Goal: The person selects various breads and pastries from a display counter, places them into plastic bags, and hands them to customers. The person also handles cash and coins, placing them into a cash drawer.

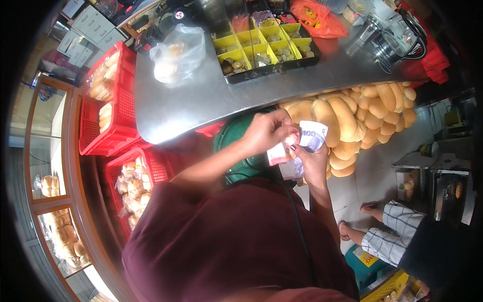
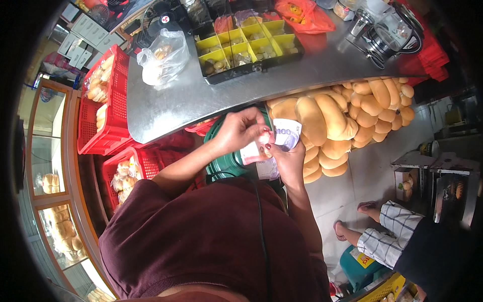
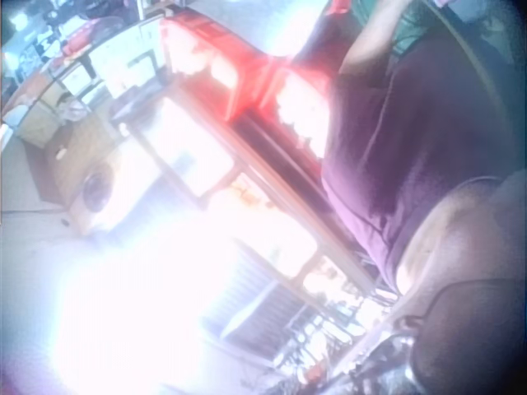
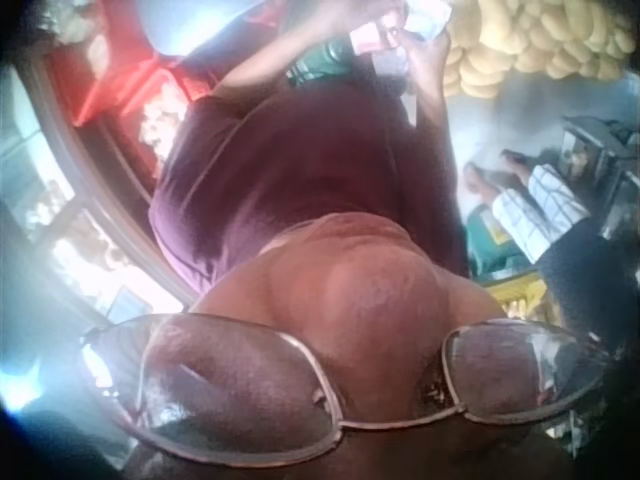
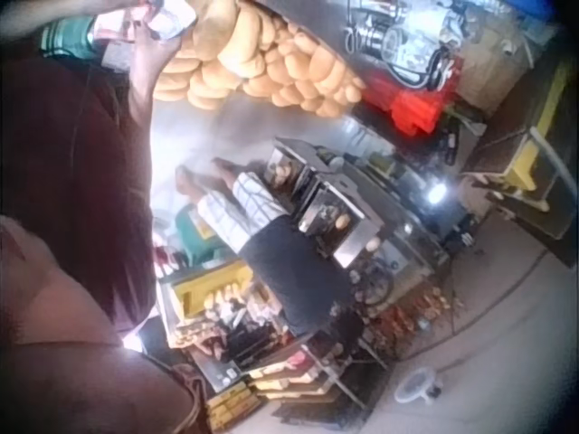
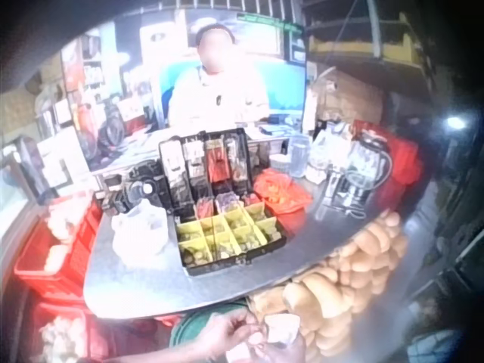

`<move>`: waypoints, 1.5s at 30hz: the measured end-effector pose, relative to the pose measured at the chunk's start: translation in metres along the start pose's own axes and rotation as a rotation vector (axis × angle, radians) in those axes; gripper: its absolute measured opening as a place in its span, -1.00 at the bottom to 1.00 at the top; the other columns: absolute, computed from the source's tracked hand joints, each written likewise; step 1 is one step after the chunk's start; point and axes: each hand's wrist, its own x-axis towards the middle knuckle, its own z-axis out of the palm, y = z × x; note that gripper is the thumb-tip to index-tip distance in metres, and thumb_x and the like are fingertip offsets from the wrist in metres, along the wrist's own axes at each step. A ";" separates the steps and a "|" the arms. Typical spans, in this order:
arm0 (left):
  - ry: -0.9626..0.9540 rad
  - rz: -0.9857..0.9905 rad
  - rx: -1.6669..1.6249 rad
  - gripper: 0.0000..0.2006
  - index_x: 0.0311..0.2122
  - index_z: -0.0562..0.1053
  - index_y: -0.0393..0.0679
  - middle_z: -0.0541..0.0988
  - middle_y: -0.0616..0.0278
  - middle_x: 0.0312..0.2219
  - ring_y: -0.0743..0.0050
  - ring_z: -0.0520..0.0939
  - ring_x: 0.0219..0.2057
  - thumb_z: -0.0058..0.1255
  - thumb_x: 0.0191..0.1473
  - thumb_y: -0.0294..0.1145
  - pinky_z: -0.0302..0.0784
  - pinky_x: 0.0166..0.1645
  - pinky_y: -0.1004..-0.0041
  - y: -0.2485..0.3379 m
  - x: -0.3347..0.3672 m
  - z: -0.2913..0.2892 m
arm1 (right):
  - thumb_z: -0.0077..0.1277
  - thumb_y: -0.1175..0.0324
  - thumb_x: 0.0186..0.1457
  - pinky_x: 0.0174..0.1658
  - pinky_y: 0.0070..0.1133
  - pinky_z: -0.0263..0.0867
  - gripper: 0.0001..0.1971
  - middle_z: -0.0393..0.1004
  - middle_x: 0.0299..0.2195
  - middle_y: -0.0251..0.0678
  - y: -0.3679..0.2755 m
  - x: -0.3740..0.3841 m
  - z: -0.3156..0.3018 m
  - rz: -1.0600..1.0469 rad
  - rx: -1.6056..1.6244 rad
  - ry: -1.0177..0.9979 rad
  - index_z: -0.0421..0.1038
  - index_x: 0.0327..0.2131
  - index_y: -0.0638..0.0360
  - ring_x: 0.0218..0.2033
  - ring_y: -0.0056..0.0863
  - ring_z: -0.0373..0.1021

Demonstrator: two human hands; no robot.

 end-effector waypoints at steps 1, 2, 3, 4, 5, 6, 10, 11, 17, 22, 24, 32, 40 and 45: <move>0.014 -0.062 0.085 -0.90 -0.39 0.40 -0.24 0.57 0.30 -0.49 0.72 0.56 -0.38 0.04 0.13 -0.48 0.49 -0.31 0.59 0.006 0.005 -0.007 | 0.07 0.72 -0.09 -0.19 -0.65 0.37 -0.67 0.49 -0.30 -0.39 0.002 0.000 -0.001 -0.006 0.003 0.022 0.38 -0.18 0.30 -0.30 -0.64 0.43; 0.205 0.202 -0.009 -0.89 -0.41 0.45 -0.21 0.63 0.14 -0.51 0.41 0.67 -0.49 0.12 0.03 -0.43 0.51 -0.44 0.41 -0.010 0.015 -0.010 | 0.07 0.72 -0.08 -0.20 -0.65 0.37 -0.70 0.50 -0.31 -0.37 -0.002 -0.001 0.001 -0.012 0.015 0.024 0.40 -0.20 0.32 -0.30 -0.63 0.44; 0.311 0.211 0.081 -0.89 -0.41 0.46 -0.18 0.61 0.12 -0.55 0.33 0.67 -0.52 0.12 0.02 -0.40 0.51 -0.44 0.38 -0.024 0.021 -0.020 | 0.07 0.72 -0.08 -0.20 -0.64 0.37 -0.70 0.51 -0.31 -0.36 -0.004 -0.001 0.000 -0.016 -0.013 0.034 0.40 -0.20 0.32 -0.31 -0.63 0.44; 0.380 0.139 0.303 -0.92 -0.40 0.47 -0.13 0.59 0.11 -0.58 0.23 0.65 -0.53 0.11 0.02 -0.39 0.52 -0.44 0.36 -0.018 0.030 -0.038 | 0.07 0.72 -0.08 -0.20 -0.64 0.37 -0.70 0.51 -0.31 -0.35 -0.005 0.000 -0.004 -0.025 -0.040 0.057 0.40 -0.20 0.33 -0.31 -0.63 0.44; 0.461 0.062 0.503 -0.93 -0.40 0.48 -0.08 0.57 0.10 -0.61 0.16 0.63 -0.53 0.12 0.00 -0.37 0.52 -0.44 0.32 0.001 0.034 -0.054 | 0.07 0.72 -0.07 -0.21 -0.64 0.38 -0.70 0.51 -0.31 -0.35 -0.004 0.002 -0.007 -0.034 -0.073 0.074 0.40 -0.20 0.34 -0.31 -0.63 0.44; 0.556 0.203 0.690 -0.94 -0.40 0.50 -0.05 0.56 0.13 -0.59 0.17 0.62 -0.54 0.10 -0.03 -0.37 0.50 -0.45 0.27 -0.017 0.043 -0.076 | 0.07 0.71 -0.07 -0.21 -0.64 0.38 -0.71 0.51 -0.31 -0.34 -0.004 0.003 -0.009 -0.026 -0.069 0.086 0.41 -0.20 0.34 -0.32 -0.63 0.44; 0.584 0.241 1.229 -0.90 -0.39 0.56 -0.04 0.54 0.12 -0.41 0.07 0.52 -0.34 0.07 -0.08 -0.43 0.48 -0.24 0.28 -0.038 0.076 -0.143 | 0.07 0.69 -0.05 -0.21 -0.64 0.38 -0.75 0.52 -0.31 -0.31 -0.005 0.004 -0.019 0.013 -0.034 0.134 0.42 -0.22 0.36 -0.33 -0.62 0.44; 0.539 0.264 1.331 -0.89 -0.38 0.57 -0.04 0.54 0.13 -0.42 0.08 0.52 -0.31 0.05 -0.07 -0.43 0.48 -0.21 0.29 -0.036 0.082 -0.149 | 0.07 0.69 -0.04 -0.21 -0.64 0.38 -0.76 0.52 -0.31 -0.31 -0.005 0.005 -0.021 0.025 -0.016 0.141 0.42 -0.22 0.36 -0.33 -0.61 0.44; 0.364 0.349 0.920 -0.84 -0.34 0.56 -0.12 0.57 0.00 -0.44 0.01 0.59 -0.37 0.04 -0.10 -0.48 0.52 -0.27 0.21 -0.017 0.115 -0.121 | 0.07 0.66 -0.02 -0.23 -0.64 0.38 -0.78 0.50 -0.34 -0.35 0.002 0.016 -0.023 0.051 0.003 0.097 0.42 -0.23 0.34 -0.35 -0.63 0.43; -0.109 -0.124 1.383 -0.77 -0.26 0.55 -0.12 0.60 0.00 -0.33 0.05 0.62 -0.24 -0.12 -0.01 -0.50 0.53 -0.15 0.24 -0.005 0.154 -0.091 | 0.07 0.64 0.00 -0.22 -0.63 0.37 -0.78 0.48 -0.34 -0.36 -0.002 0.025 -0.017 0.070 0.078 0.060 0.41 -0.22 0.31 -0.33 -0.63 0.42; -0.221 -0.225 1.411 -0.73 -0.15 0.51 -0.10 0.60 0.01 -0.30 0.06 0.62 -0.22 -0.09 0.01 -0.42 0.51 -0.11 0.20 -0.009 0.168 -0.095 | 0.07 0.63 0.00 -0.21 -0.63 0.37 -0.77 0.48 -0.33 -0.36 0.001 0.027 -0.019 0.074 0.080 0.071 0.39 -0.21 0.30 -0.32 -0.62 0.42; -0.400 0.008 1.169 -0.64 -0.09 0.51 0.04 0.58 0.10 -0.22 0.06 0.57 -0.14 -0.06 -0.06 -0.43 0.44 -0.03 0.20 -0.027 0.186 -0.121 | 0.05 0.65 0.00 -0.18 -0.58 0.37 -0.69 0.46 -0.27 -0.29 0.006 0.034 -0.035 0.107 0.257 0.164 0.32 -0.12 0.33 -0.29 -0.55 0.44; -0.517 0.049 1.049 -0.58 -0.13 0.49 -0.08 0.56 0.01 -0.23 -0.02 0.54 -0.11 -0.15 -0.17 -0.62 0.41 -0.03 0.20 -0.024 0.185 -0.126 | 0.03 0.66 0.00 -0.21 -0.55 0.39 -0.70 0.47 -0.27 -0.27 -0.001 0.021 -0.046 0.104 0.298 0.196 0.33 -0.14 0.32 -0.31 -0.52 0.45; -0.502 0.044 1.175 -0.59 -0.14 0.50 -0.10 0.56 0.01 -0.21 0.00 0.54 -0.10 -0.15 -0.17 -0.64 0.43 -0.02 0.23 -0.032 0.197 -0.123 | 0.02 0.69 -0.01 -0.22 -0.55 0.40 -0.69 0.46 -0.28 -0.30 0.000 0.008 -0.057 0.115 0.329 0.218 0.32 -0.14 0.29 -0.31 -0.51 0.45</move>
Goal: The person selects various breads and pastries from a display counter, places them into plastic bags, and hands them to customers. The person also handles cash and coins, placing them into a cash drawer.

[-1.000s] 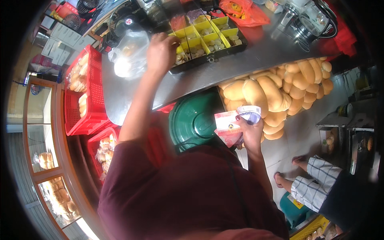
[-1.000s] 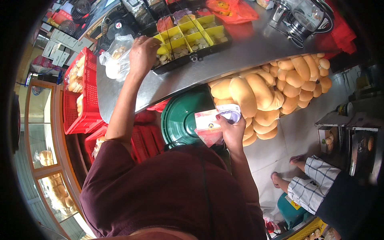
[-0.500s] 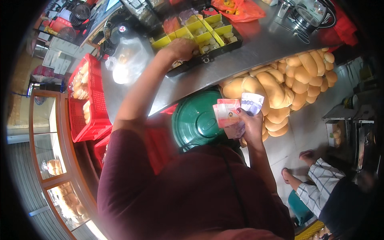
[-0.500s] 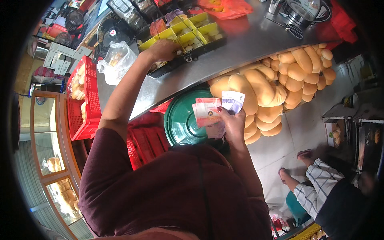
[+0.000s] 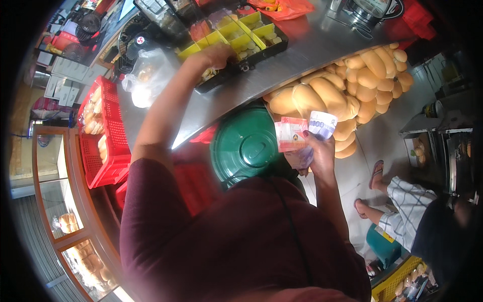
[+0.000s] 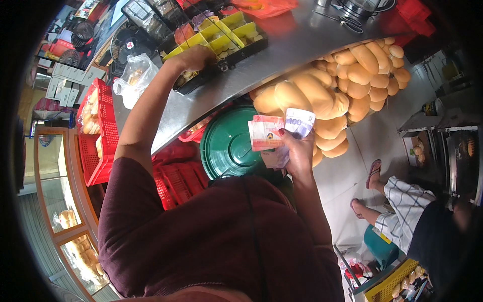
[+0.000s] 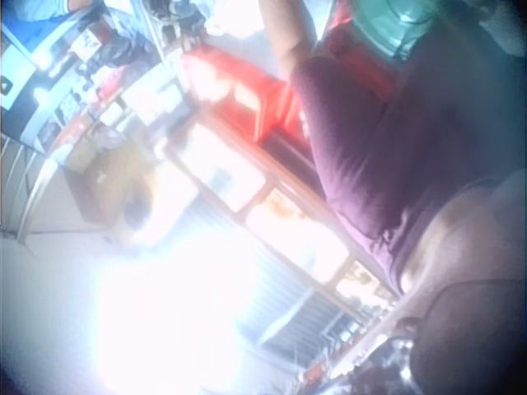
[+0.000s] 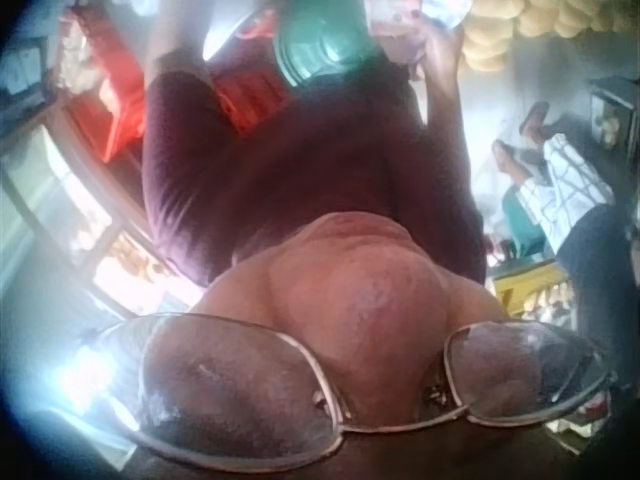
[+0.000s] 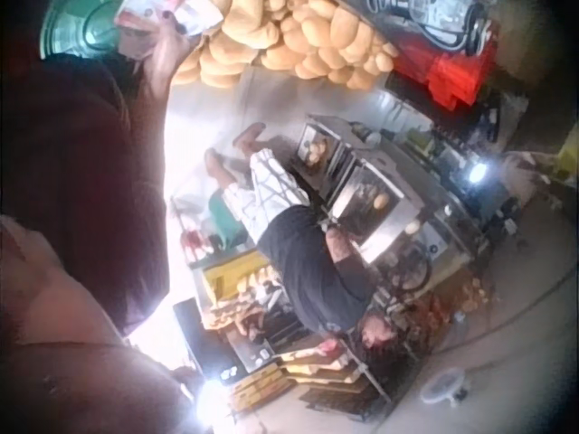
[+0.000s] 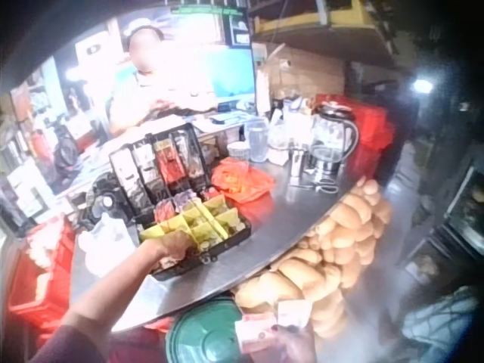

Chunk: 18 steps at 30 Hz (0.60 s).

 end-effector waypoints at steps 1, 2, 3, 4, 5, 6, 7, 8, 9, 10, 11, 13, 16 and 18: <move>-0.012 -0.028 0.031 -0.56 -0.10 0.50 -0.08 0.55 0.02 -0.18 0.03 0.53 -0.08 -0.14 -0.16 -0.65 0.44 0.00 0.26 0.001 0.002 -0.001 | 0.02 0.69 -0.01 -0.22 -0.55 0.40 -0.69 0.46 -0.29 -0.30 0.001 -0.002 -0.001 -0.006 0.016 0.006 0.31 -0.14 0.29 -0.30 -0.51 0.45; -0.025 -0.058 0.062 -0.54 -0.07 0.50 -0.06 0.55 0.03 -0.14 0.06 0.52 -0.06 -0.13 -0.14 -0.66 0.44 0.01 0.28 0.001 0.002 -0.002 | 0.03 0.69 -0.02 -0.22 -0.55 0.40 -0.68 0.45 -0.29 -0.30 0.002 -0.003 -0.002 -0.012 0.032 0.011 0.31 -0.14 0.29 -0.30 -0.51 0.45; 0.002 -0.048 0.027 -0.55 -0.07 0.50 -0.06 0.55 0.03 -0.15 0.05 0.54 -0.08 -0.13 -0.14 -0.65 0.45 0.00 0.28 -0.001 0.000 0.000 | 0.03 0.69 -0.02 -0.22 -0.55 0.40 -0.68 0.45 -0.30 -0.31 0.004 -0.005 -0.003 -0.017 0.047 0.014 0.31 -0.14 0.29 -0.29 -0.51 0.45; 0.029 -0.038 -0.006 -0.56 -0.08 0.50 -0.07 0.56 0.03 -0.17 0.04 0.55 -0.09 -0.13 -0.13 -0.65 0.46 -0.01 0.28 -0.003 -0.003 0.002 | 0.04 0.66 -0.01 -0.22 -0.54 0.40 -0.69 0.46 -0.29 -0.28 0.005 -0.007 -0.003 -0.040 0.044 0.011 0.32 -0.14 0.30 -0.29 -0.49 0.45; 0.056 -0.029 -0.040 -0.57 -0.09 0.51 -0.07 0.57 0.03 -0.19 0.04 0.56 -0.11 -0.12 -0.12 -0.64 0.47 -0.02 0.28 -0.005 -0.005 0.004 | 0.05 0.63 0.00 -0.21 -0.53 0.39 -0.69 0.47 -0.28 -0.25 0.007 -0.008 -0.002 -0.062 0.042 0.008 0.33 -0.13 0.32 -0.29 -0.47 0.46; 0.074 -0.053 -0.044 -0.59 -0.09 0.51 -0.07 0.57 0.03 -0.18 0.04 0.56 -0.12 -0.12 -0.11 -0.63 0.48 -0.02 0.27 -0.004 -0.007 0.008 | 0.07 0.60 0.02 -0.20 -0.51 0.39 -0.70 0.49 -0.27 -0.22 0.008 -0.010 -0.001 -0.083 0.039 0.003 0.34 -0.12 0.34 -0.29 -0.45 0.46; 0.093 -0.077 -0.052 -0.60 -0.10 0.51 -0.08 0.56 0.04 -0.17 0.05 0.56 -0.12 -0.13 -0.09 -0.62 0.48 -0.03 0.26 0.000 -0.011 0.012 | 0.07 0.62 0.00 -0.20 -0.52 0.39 -0.69 0.48 -0.27 -0.24 0.008 -0.012 -0.002 -0.057 0.031 0.001 0.33 -0.12 0.33 -0.28 -0.47 0.46; 0.111 -0.102 -0.060 -0.62 -0.11 0.51 -0.08 0.56 0.04 -0.16 0.05 0.57 -0.13 -0.13 -0.08 -0.61 0.48 -0.03 0.26 0.003 -0.013 0.014 | 0.07 0.64 -0.01 -0.20 -0.53 0.39 -0.68 0.47 -0.27 -0.27 0.008 -0.013 -0.002 -0.030 0.023 -0.001 0.32 -0.12 0.31 -0.27 -0.49 0.45; 0.116 -0.115 0.006 -0.66 -0.14 0.52 -0.08 0.57 0.02 -0.20 0.03 0.57 -0.15 -0.13 -0.07 -0.58 0.48 -0.05 0.24 0.006 -0.012 0.014 | 0.07 0.67 -0.02 -0.20 -0.53 0.39 -0.66 0.47 -0.28 -0.29 0.009 -0.014 -0.002 -0.003 0.015 -0.003 0.32 -0.12 0.30 -0.26 -0.51 0.45; 0.122 -0.130 0.069 -0.69 -0.17 0.52 -0.09 0.58 0.01 -0.24 0.01 0.58 -0.17 -0.13 -0.05 -0.55 0.48 -0.07 0.22 0.011 -0.013 0.013 | 0.07 0.66 -0.02 -0.19 -0.53 0.39 -0.66 0.47 -0.27 -0.29 0.009 -0.016 -0.001 -0.013 0.016 -0.011 0.33 -0.12 0.30 -0.26 -0.51 0.45; 0.128 -0.146 0.132 -0.72 -0.21 0.53 -0.09 0.58 -0.01 -0.29 -0.01 0.58 -0.19 -0.13 -0.04 -0.52 0.47 -0.09 0.20 0.015 -0.013 0.011 | 0.07 0.66 -0.02 -0.18 -0.53 0.39 -0.67 0.47 -0.27 -0.29 0.009 -0.017 0.002 -0.023 0.018 -0.019 0.34 -0.12 0.30 -0.26 -0.51 0.45; 0.114 -0.152 0.186 -0.73 -0.20 0.52 -0.09 0.58 0.00 -0.28 -0.02 0.58 -0.19 -0.15 -0.01 -0.51 0.48 -0.09 0.20 0.024 -0.014 0.005 | 0.08 0.66 -0.03 -0.16 -0.54 0.38 -0.67 0.48 -0.27 -0.30 0.009 -0.020 0.007 -0.044 0.008 -0.032 0.35 -0.13 0.31 -0.26 -0.52 0.45; 0.299 -0.165 0.213 -0.75 -0.19 0.51 -0.10 0.58 0.01 -0.27 -0.01 0.57 -0.17 -0.12 0.01 -0.49 0.48 -0.09 0.19 0.026 -0.027 0.010 | 0.07 0.67 -0.03 -0.14 -0.55 0.37 -0.67 0.48 -0.26 -0.29 0.006 -0.023 0.010 -0.074 -0.030 -0.037 0.36 -0.12 0.31 -0.26 -0.52 0.45; 0.546 -0.154 0.118 -0.79 -0.21 0.51 -0.12 0.57 0.03 -0.26 0.02 0.57 -0.16 -0.07 0.02 -0.47 0.47 -0.11 0.18 0.028 -0.041 0.016 | 0.06 0.68 -0.03 -0.13 -0.56 0.37 -0.66 0.48 -0.26 -0.28 0.007 -0.023 0.008 -0.084 -0.060 -0.032 0.35 -0.11 0.32 -0.26 -0.51 0.45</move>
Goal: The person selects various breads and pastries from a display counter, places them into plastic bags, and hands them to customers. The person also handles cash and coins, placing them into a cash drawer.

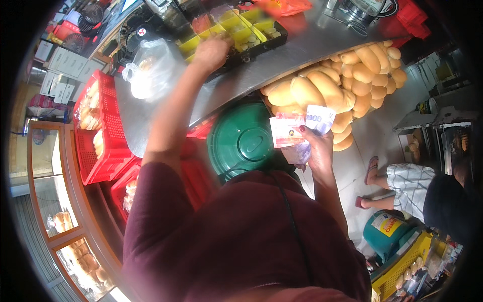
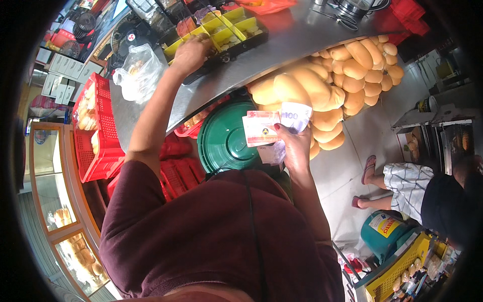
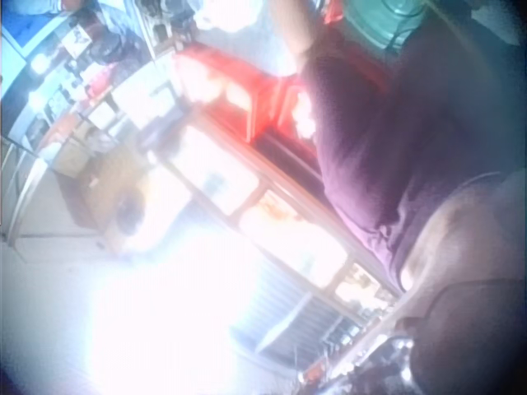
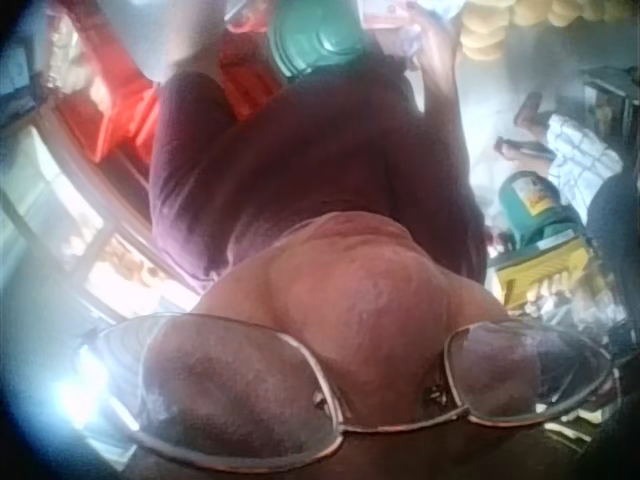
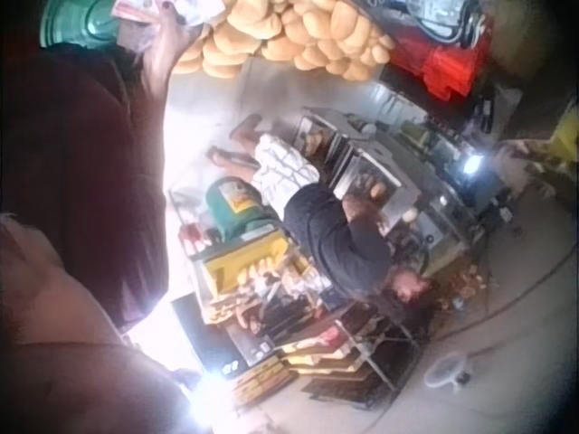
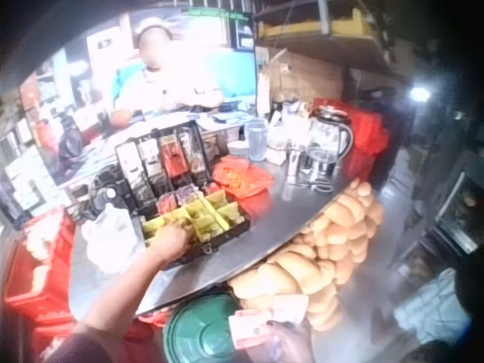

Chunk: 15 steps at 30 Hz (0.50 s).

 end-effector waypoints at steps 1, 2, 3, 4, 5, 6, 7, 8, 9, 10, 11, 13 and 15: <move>0.141 -0.026 -0.103 -0.82 -0.23 0.51 -0.13 0.57 0.04 -0.25 0.04 0.58 -0.17 -0.04 0.02 -0.45 0.47 -0.12 0.18 0.000 -0.009 -0.002 | 0.06 0.68 -0.02 -0.13 -0.56 0.37 -0.65 0.48 -0.25 -0.27 0.001 -0.001 0.000 -0.006 0.017 0.018 0.34 -0.10 0.32 -0.25 -0.51 0.46; 0.283 -0.055 -0.204 -0.84 -0.25 0.51 -0.14 0.56 0.05 -0.25 0.06 0.58 -0.17 -0.01 0.03 -0.43 0.47 -0.13 0.18 0.000 -0.018 -0.003 | 0.05 0.68 -0.02 -0.13 -0.56 0.38 -0.65 0.48 -0.25 -0.26 0.002 -0.001 0.000 -0.010 0.033 0.033 0.34 -0.10 0.33 -0.25 -0.50 0.46; 0.403 -0.220 -0.419 -0.89 -0.30 0.51 -0.14 0.56 0.01 -0.29 0.12 0.61 -0.26 0.02 0.05 -0.40 0.47 -0.18 0.22 0.001 -0.027 0.001 | 0.05 0.69 -0.02 -0.13 -0.55 0.38 -0.65 0.48 -0.24 -0.25 0.003 -0.002 0.000 -0.013 0.049 0.045 0.33 -0.09 0.34 -0.25 -0.49 0.46; 0.306 -0.514 -0.764 -0.86 -0.24 0.48 -0.20 0.58 0.00 -0.33 0.14 0.62 -0.28 -0.03 0.12 -0.43 0.50 -0.23 0.30 0.014 -0.040 -0.016 | 0.05 0.69 -0.02 -0.13 -0.55 0.38 -0.64 0.48 -0.24 -0.25 0.004 -0.002 -0.002 0.000 0.054 0.052 0.32 -0.09 0.34 -0.24 -0.48 0.46; 0.317 -0.538 -1.220 -0.83 -0.17 0.44 -0.26 0.57 -0.02 -0.29 0.12 0.61 -0.24 -0.08 0.15 -0.45 0.51 -0.20 0.32 0.005 -0.056 -0.010 | 0.05 0.69 -0.02 -0.13 -0.54 0.38 -0.63 0.48 -0.24 -0.24 0.005 -0.003 -0.003 0.020 0.060 0.046 0.32 -0.08 0.34 -0.24 -0.48 0.46; 0.327 -0.539 -1.677 -0.79 -0.11 0.39 -0.32 0.56 -0.04 -0.26 0.10 0.60 -0.20 -0.13 0.19 -0.47 0.53 -0.17 0.35 -0.004 -0.073 0.000 | 0.05 0.70 -0.02 -0.13 -0.53 0.38 -0.63 0.48 -0.23 -0.23 0.006 -0.003 -0.003 0.040 0.065 0.038 0.31 -0.08 0.35 -0.24 -0.47 0.46; 0.378 -0.546 -1.894 -0.77 -0.07 0.34 -0.37 0.53 -0.08 -0.21 0.05 0.58 -0.15 -0.18 0.20 -0.49 0.53 -0.10 0.30 -0.001 -0.089 0.004 | 0.06 0.70 -0.03 -0.12 -0.52 0.39 -0.62 0.48 -0.23 -0.23 0.005 -0.004 0.001 0.054 0.054 0.038 0.31 -0.08 0.34 -0.23 -0.46 0.46; 0.435 -0.542 -2.110 -0.74 -0.03 0.29 -0.42 0.50 -0.11 -0.17 -0.01 0.56 -0.11 -0.22 0.22 -0.51 0.54 -0.03 0.26 0.004 -0.105 0.006 | 0.06 0.70 -0.03 -0.13 -0.52 0.39 -0.62 0.48 -0.23 -0.22 0.006 -0.003 0.003 0.059 0.051 0.028 0.31 -0.08 0.35 -0.24 -0.46 0.46; 0.431 -0.459 -2.336 -0.74 -0.03 0.29 -0.41 0.43 -0.20 -0.09 -0.08 0.50 -0.02 -0.28 0.24 -0.49 0.47 0.09 0.20 0.006 -0.117 0.011 | 0.07 0.70 -0.03 -0.13 -0.52 0.39 -0.62 0.48 -0.23 -0.22 0.008 -0.002 0.005 0.063 0.049 0.018 0.31 -0.08 0.35 -0.24 -0.46 0.46; 0.422 -0.514 -2.497 -0.68 0.02 0.24 -0.41 0.39 -0.25 -0.04 -0.17 0.42 0.06 -0.29 0.27 -0.39 0.44 0.13 0.16 0.007 -0.130 0.017 | 0.07 0.70 -0.04 -0.14 -0.52 0.39 -0.62 0.48 -0.23 -0.22 0.010 -0.001 0.007 0.068 0.045 0.009 0.31 -0.08 0.36 -0.25 -0.46 0.46; 0.431 -0.555 -2.641 -0.63 0.06 0.20 -0.41 0.34 -0.26 0.01 -0.20 0.38 0.08 -0.30 0.27 -0.33 0.42 0.15 0.13 0.015 -0.138 0.016 | 0.07 0.70 -0.04 -0.15 -0.54 0.40 -0.61 0.48 -0.23 -0.23 0.010 -0.001 0.011 0.069 0.047 -0.007 0.31 -0.08 0.36 -0.26 -0.46 0.47; 0.335 -0.409 -3.010 -0.50 0.12 0.11 -0.40 0.23 -0.29 0.10 -0.24 0.29 0.14 -0.32 0.27 -0.16 0.36 0.18 0.05 0.021 -0.159 0.021 | 0.07 0.70 -0.04 -0.16 -0.54 0.40 -0.61 0.48 -0.23 -0.23 0.008 0.000 0.018 0.107 0.030 -0.052 0.31 -0.07 0.35 -0.26 -0.46 0.47; 0.366 -0.356 -3.035 -0.36 0.17 0.07 -0.42 0.14 -0.28 0.18 -0.23 0.13 0.24 -0.13 0.18 -0.10 0.26 0.24 0.04 0.036 -0.168 0.013 | 0.06 0.70 -0.03 -0.17 -0.53 0.42 -0.61 0.48 -0.23 -0.23 0.010 0.003 0.021 0.119 -0.016 -0.072 0.31 -0.07 0.33 -0.26 -0.45 0.47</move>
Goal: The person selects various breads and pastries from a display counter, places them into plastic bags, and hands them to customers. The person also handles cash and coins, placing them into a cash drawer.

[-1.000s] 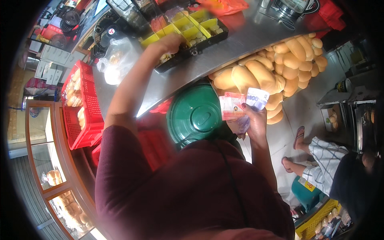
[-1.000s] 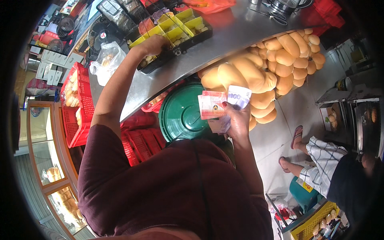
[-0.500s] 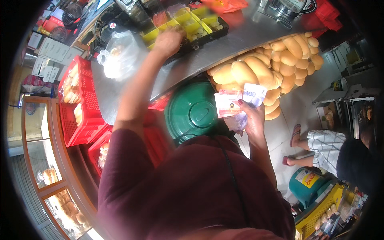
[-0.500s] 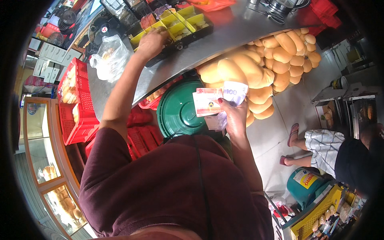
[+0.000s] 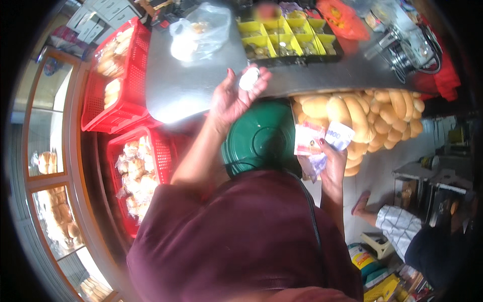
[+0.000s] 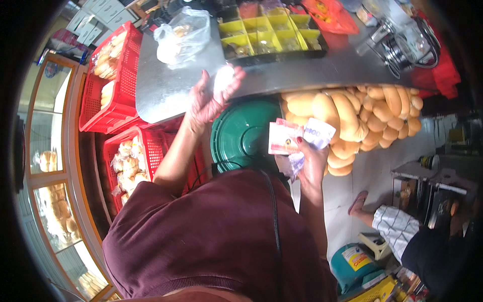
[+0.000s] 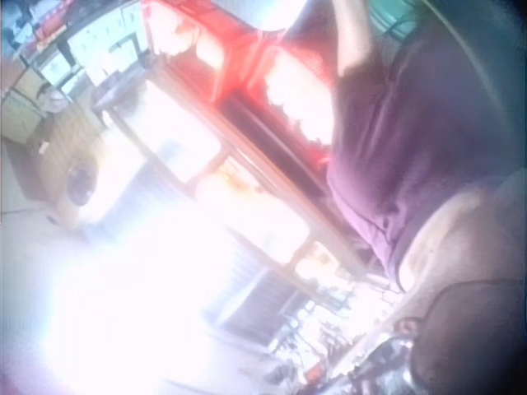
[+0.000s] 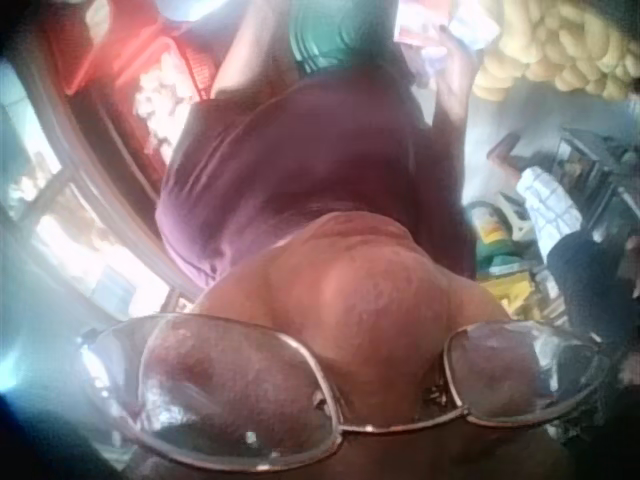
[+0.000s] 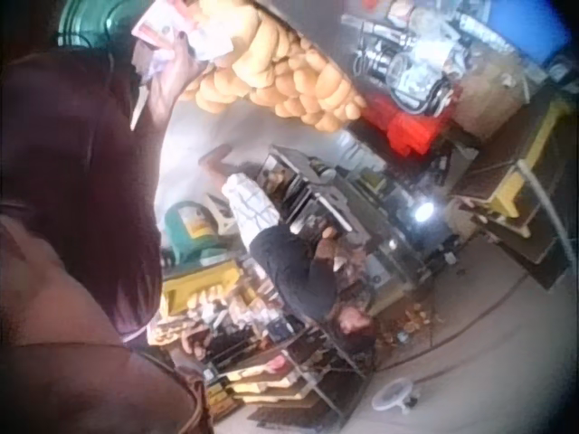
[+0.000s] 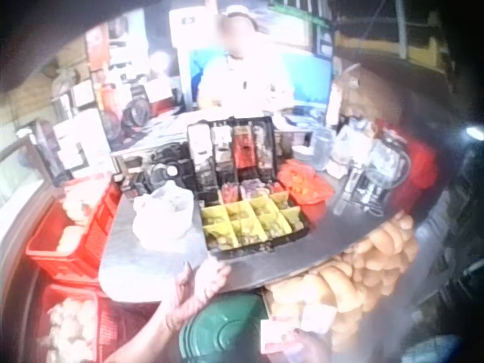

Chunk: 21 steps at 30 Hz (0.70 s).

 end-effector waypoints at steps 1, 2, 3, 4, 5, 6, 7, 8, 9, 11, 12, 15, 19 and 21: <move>-0.039 0.007 0.040 -0.33 0.18 0.06 -0.41 0.14 -0.27 0.18 -0.22 0.11 0.24 -0.12 0.17 -0.06 0.24 0.25 0.02 -0.005 -0.005 0.006 | 0.05 0.71 -0.03 -0.17 -0.52 0.42 -0.61 0.48 -0.23 -0.23 0.000 0.001 0.003 0.004 0.008 -0.008 0.31 -0.07 0.33 -0.26 -0.44 0.47; -0.059 0.001 0.064 -0.33 0.20 0.07 -0.39 0.13 -0.26 0.19 -0.20 0.12 0.25 -0.15 0.18 -0.05 0.23 0.25 0.02 -0.011 -0.010 0.011 | 0.05 0.71 -0.03 -0.17 -0.51 0.43 -0.62 0.48 -0.23 -0.23 0.000 0.000 0.005 0.011 0.016 -0.012 0.31 -0.08 0.33 -0.26 -0.44 0.47; -0.070 -0.009 0.062 -0.35 0.20 0.07 -0.38 0.13 -0.24 0.19 -0.18 0.12 0.25 -0.15 0.20 -0.07 0.22 0.25 0.01 -0.015 -0.013 0.018 | 0.05 0.71 -0.03 -0.17 -0.51 0.43 -0.62 0.48 -0.23 -0.23 0.000 0.000 0.007 0.018 0.024 -0.014 0.31 -0.08 0.33 -0.26 -0.44 0.48; -0.048 -0.020 0.047 -0.40 0.19 0.09 -0.36 0.18 -0.23 0.16 -0.18 0.16 0.23 -0.18 0.22 -0.11 0.25 0.24 0.01 -0.020 -0.018 0.026 | 0.04 0.72 -0.04 -0.16 -0.49 0.44 -0.62 0.47 -0.23 -0.22 0.001 0.001 0.006 0.017 0.013 -0.028 0.31 -0.09 0.33 -0.24 -0.42 0.48; -0.027 -0.033 0.032 -0.45 0.18 0.11 -0.34 0.23 -0.21 0.13 -0.18 0.20 0.21 -0.21 0.24 -0.15 0.29 0.22 0.02 -0.023 -0.022 0.031 | 0.04 0.72 -0.03 -0.16 -0.48 0.45 -0.62 0.47 -0.23 -0.22 0.001 0.001 0.006 0.023 0.023 -0.031 0.31 -0.09 0.33 -0.24 -0.41 0.48; -0.023 -0.037 0.037 -0.48 0.19 0.09 -0.35 0.21 -0.22 0.15 -0.18 0.18 0.22 -0.21 0.24 -0.21 0.28 0.23 0.03 -0.025 -0.024 0.032 | 0.04 0.72 -0.03 -0.15 -0.48 0.45 -0.63 0.47 -0.23 -0.22 0.001 0.000 0.008 0.028 0.033 -0.033 0.31 -0.09 0.33 -0.23 -0.41 0.48; -0.017 -0.045 0.044 -0.50 0.19 0.08 -0.35 0.18 -0.22 0.17 -0.18 0.17 0.23 -0.22 0.24 -0.28 0.28 0.23 0.03 -0.027 -0.027 0.033 | 0.04 0.72 -0.03 -0.15 -0.47 0.45 -0.63 0.47 -0.23 -0.21 0.001 -0.001 0.008 0.034 0.046 -0.032 0.31 -0.09 0.33 -0.23 -0.40 0.48; -0.011 -0.054 0.050 -0.51 0.20 0.07 -0.35 0.15 -0.23 0.18 -0.18 0.15 0.24 -0.22 0.25 -0.34 0.27 0.24 0.04 -0.029 -0.029 0.033 | 0.04 0.71 -0.02 -0.14 -0.46 0.46 -0.64 0.48 -0.22 -0.21 0.002 -0.002 0.009 0.017 0.037 -0.030 0.32 -0.09 0.33 -0.22 -0.41 0.48; -0.012 -0.053 0.064 -0.52 0.20 0.06 -0.35 0.15 -0.23 0.18 -0.18 0.15 0.23 -0.23 0.24 -0.40 0.28 0.23 0.05 -0.030 -0.030 0.034 | 0.03 0.71 -0.02 -0.13 -0.45 0.46 -0.64 0.48 -0.21 -0.22 0.001 -0.001 0.008 0.022 0.041 -0.036 0.32 -0.09 0.33 -0.22 -0.41 0.48; -0.007 -0.068 0.089 -0.53 0.20 0.06 -0.35 0.15 -0.23 0.17 -0.18 0.16 0.23 -0.25 0.21 -0.51 0.31 0.22 0.07 -0.031 -0.032 0.037 | 0.03 0.70 -0.01 -0.12 -0.45 0.45 -0.64 0.48 -0.20 -0.22 0.002 -0.003 0.005 0.032 0.054 -0.029 0.32 -0.09 0.33 -0.21 -0.41 0.48; 0.004 -0.075 0.078 -0.53 0.20 0.05 -0.36 0.15 -0.23 0.18 -0.18 0.16 0.23 -0.25 0.20 -0.53 0.32 0.22 0.07 -0.033 -0.032 0.038 | 0.03 0.70 0.00 -0.11 -0.45 0.45 -0.65 0.48 -0.20 -0.22 0.001 -0.004 0.004 0.030 0.056 -0.029 0.32 -0.08 0.33 -0.21 -0.41 0.48; 0.035 -0.089 0.069 -0.50 0.20 0.04 -0.37 0.14 -0.23 0.18 -0.19 0.16 0.23 -0.25 0.15 -0.61 0.33 0.21 0.06 -0.035 -0.033 0.041 | 0.04 0.68 0.00 -0.11 -0.44 0.44 -0.65 0.48 -0.20 -0.22 0.001 -0.006 0.003 0.034 0.069 -0.027 0.33 -0.08 0.33 -0.21 -0.41 0.48; 0.015 -0.087 0.094 -0.44 0.21 0.03 -0.38 0.13 -0.23 0.18 -0.20 0.14 0.24 -0.30 0.05 -0.72 0.33 0.21 0.04 -0.037 -0.035 0.044 | 0.05 0.67 0.00 -0.11 -0.45 0.44 -0.65 0.49 -0.21 -0.23 0.002 -0.007 0.002 0.031 0.083 -0.024 0.34 -0.09 0.33 -0.21 -0.41 0.49; -0.007 -0.092 0.086 -0.40 0.21 0.02 -0.38 0.12 -0.23 0.19 -0.20 0.14 0.24 -0.32 -0.01 -0.77 0.32 0.22 0.03 -0.038 -0.035 0.047 | 0.06 0.67 0.00 -0.11 -0.46 0.44 -0.65 0.50 -0.21 -0.23 0.001 -0.007 0.004 0.031 0.088 -0.022 0.34 -0.09 0.33 -0.22 -0.42 0.49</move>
